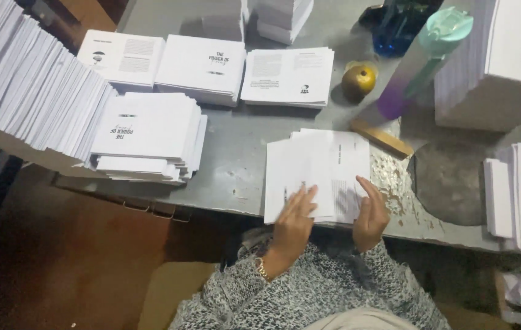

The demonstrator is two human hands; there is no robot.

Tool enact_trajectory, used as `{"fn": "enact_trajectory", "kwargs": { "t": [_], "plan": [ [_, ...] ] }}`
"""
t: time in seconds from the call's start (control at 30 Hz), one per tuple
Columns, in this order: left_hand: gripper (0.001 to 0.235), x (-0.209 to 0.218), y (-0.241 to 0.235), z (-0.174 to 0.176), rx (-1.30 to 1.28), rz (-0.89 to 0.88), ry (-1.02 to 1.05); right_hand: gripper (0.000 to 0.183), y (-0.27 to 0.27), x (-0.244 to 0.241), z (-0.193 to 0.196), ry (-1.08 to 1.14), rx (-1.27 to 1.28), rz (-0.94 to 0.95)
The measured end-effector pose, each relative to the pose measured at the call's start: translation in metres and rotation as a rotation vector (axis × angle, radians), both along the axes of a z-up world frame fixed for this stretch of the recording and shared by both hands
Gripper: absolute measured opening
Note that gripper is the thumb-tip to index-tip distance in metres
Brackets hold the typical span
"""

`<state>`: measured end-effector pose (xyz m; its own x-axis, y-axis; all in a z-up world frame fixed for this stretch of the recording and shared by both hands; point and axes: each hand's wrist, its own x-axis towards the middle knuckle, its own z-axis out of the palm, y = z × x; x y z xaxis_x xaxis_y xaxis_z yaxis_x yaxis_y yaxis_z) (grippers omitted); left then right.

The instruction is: Folding printed paper sheets into booklets and stacking them in organized piles on a workbench.

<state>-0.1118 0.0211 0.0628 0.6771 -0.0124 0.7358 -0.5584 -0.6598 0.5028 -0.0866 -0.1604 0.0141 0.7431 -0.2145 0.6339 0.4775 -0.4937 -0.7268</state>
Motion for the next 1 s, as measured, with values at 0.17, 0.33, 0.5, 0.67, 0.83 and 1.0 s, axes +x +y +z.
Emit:
{"fn": "enact_trajectory", "kwargs": {
  "t": [0.17, 0.33, 0.5, 0.67, 0.83, 1.0],
  "plan": [
    [0.078, -0.003, -0.026, -0.017, 0.482, -0.291, 0.404, 0.022, -0.013, -0.013, -0.014, 0.002, -0.249, 0.164],
    [0.022, 0.052, 0.012, -0.047, 0.314, -0.308, 0.44, 0.029, -0.008, -0.031, -0.017, 0.085, -0.354, 0.18],
    [0.08, 0.118, 0.05, -0.02, 0.291, 0.069, 0.563, 0.024, -0.008, -0.026, -0.035, 0.055, -0.319, 0.179],
    [0.098, 0.143, 0.059, -0.029, 0.286, 0.088, 0.815, 0.02, -0.007, -0.026, -0.045, 0.054, -0.298, 0.133],
    [0.059, 0.139, 0.061, -0.005, 0.17, 0.098, 0.621, 0.022, -0.005, -0.027, -0.036, 0.054, -0.314, 0.124],
    [0.059, 0.115, 0.054, 0.008, -0.567, -0.096, 0.901, 0.039, -0.002, -0.028, -0.025, 0.079, -0.344, 0.117]
  ]
}}
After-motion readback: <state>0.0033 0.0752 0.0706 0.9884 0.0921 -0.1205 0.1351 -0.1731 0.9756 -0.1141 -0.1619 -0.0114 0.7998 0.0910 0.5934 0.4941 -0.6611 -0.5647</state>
